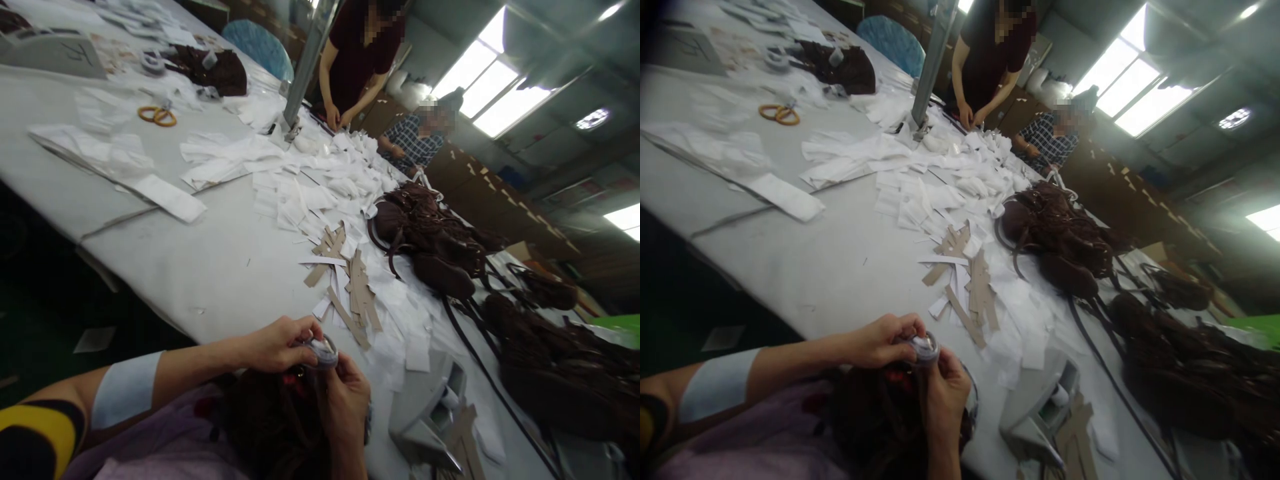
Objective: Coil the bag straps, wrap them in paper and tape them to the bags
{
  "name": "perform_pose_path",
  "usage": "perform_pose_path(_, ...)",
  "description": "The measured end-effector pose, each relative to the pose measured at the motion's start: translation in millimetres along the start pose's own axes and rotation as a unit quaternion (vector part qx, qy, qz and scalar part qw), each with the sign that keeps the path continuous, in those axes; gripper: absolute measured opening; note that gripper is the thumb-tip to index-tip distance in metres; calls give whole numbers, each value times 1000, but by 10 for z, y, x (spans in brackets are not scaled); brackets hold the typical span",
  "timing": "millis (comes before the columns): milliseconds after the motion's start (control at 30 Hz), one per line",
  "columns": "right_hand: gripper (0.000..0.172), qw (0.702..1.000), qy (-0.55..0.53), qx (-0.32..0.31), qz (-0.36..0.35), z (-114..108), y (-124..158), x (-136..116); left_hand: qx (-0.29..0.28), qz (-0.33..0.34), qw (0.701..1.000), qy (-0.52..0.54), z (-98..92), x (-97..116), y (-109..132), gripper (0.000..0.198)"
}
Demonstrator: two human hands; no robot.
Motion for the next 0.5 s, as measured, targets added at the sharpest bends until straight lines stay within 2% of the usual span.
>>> perform_pose_path(33, 45, 1000, -10, 6, 9, 14, 6, 19, 1, 2, 1000, -2, -3, 0, 2, 22)
perform_pose_path(100, 56, 997, 49, 54, -15, 13, 31, 32, -3, -1, 1000, -5, -13, 2, 3, 22)
perform_pose_path(133, 55, 989, 108, 94, -44, 1, 52, 23, -9, -3, 1000, -5, -18, 5, 3, 22)
perform_pose_path(200, 44, 950, 227, 179, -118, -21, 106, -23, -23, -8, 1000, -1, -30, 15, 3, 24)
perform_pose_path(267, 37, 916, 291, 213, -175, -26, 146, -77, -32, -14, 999, 13, -43, 15, 4, 23)
perform_pose_path(333, 43, 924, 287, 172, -185, -30, 144, -114, -15, -21, 999, 37, -61, -9, 5, 21)
perform_pose_path(400, 47, 948, 263, 88, -158, -45, 118, -136, 16, -30, 997, 76, -77, -56, 1, 20)
perform_pose_path(500, 30, 957, 274, 6, -99, -92, 100, -144, 36, -48, 991, 123, -76, -130, -17, 25)
Point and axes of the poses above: each hand's wrist, its own y-axis away from the middle knuckle, its own z-axis out of the palm, x = y × z, the point moved 3 cm from there along -y, towards the middle knuckle, and after that the axes turned 7 degrees about y, right-handed, at the moved point
